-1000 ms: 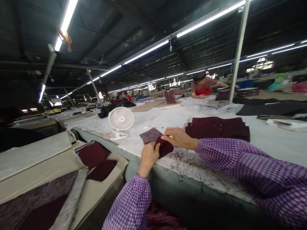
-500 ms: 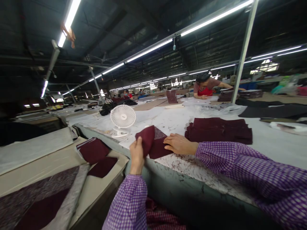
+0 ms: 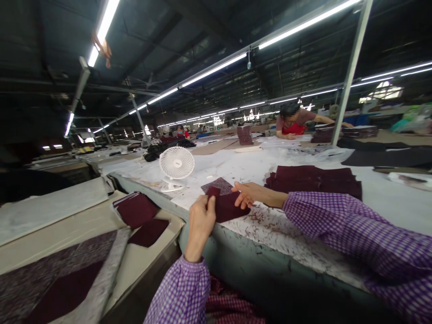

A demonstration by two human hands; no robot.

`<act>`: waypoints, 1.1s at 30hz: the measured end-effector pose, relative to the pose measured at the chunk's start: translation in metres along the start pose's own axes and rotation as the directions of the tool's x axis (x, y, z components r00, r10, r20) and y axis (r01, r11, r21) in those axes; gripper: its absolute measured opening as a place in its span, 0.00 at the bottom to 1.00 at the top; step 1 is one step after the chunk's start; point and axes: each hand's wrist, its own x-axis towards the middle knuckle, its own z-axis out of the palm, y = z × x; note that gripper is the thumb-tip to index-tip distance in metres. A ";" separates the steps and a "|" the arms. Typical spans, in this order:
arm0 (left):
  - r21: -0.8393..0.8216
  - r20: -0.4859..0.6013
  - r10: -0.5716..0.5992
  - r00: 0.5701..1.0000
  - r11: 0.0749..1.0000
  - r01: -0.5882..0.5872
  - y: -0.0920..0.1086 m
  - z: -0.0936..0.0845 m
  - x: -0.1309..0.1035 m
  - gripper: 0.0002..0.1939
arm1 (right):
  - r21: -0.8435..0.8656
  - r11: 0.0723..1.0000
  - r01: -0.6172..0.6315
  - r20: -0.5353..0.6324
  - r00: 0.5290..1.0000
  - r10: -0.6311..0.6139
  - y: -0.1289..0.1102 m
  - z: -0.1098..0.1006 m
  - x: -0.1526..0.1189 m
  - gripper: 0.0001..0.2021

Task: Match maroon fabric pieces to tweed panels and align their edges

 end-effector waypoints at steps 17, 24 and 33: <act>0.105 0.367 0.030 0.930 0.992 -0.073 0.001 0.051 0.024 0.10 | -0.143 0.986 0.090 -0.018 0.995 -0.093 0.031 -0.007 -0.009 0.37; -0.118 0.373 -0.014 0.928 0.991 0.063 -0.009 0.055 0.029 0.12 | -0.175 0.982 0.063 -0.018 0.998 -0.067 0.029 -0.011 -0.014 0.36; -0.286 0.409 -0.078 0.909 0.935 0.209 -0.029 0.019 0.022 0.22 | -0.053 0.997 0.065 -0.054 0.996 -0.067 0.028 -0.008 -0.011 0.33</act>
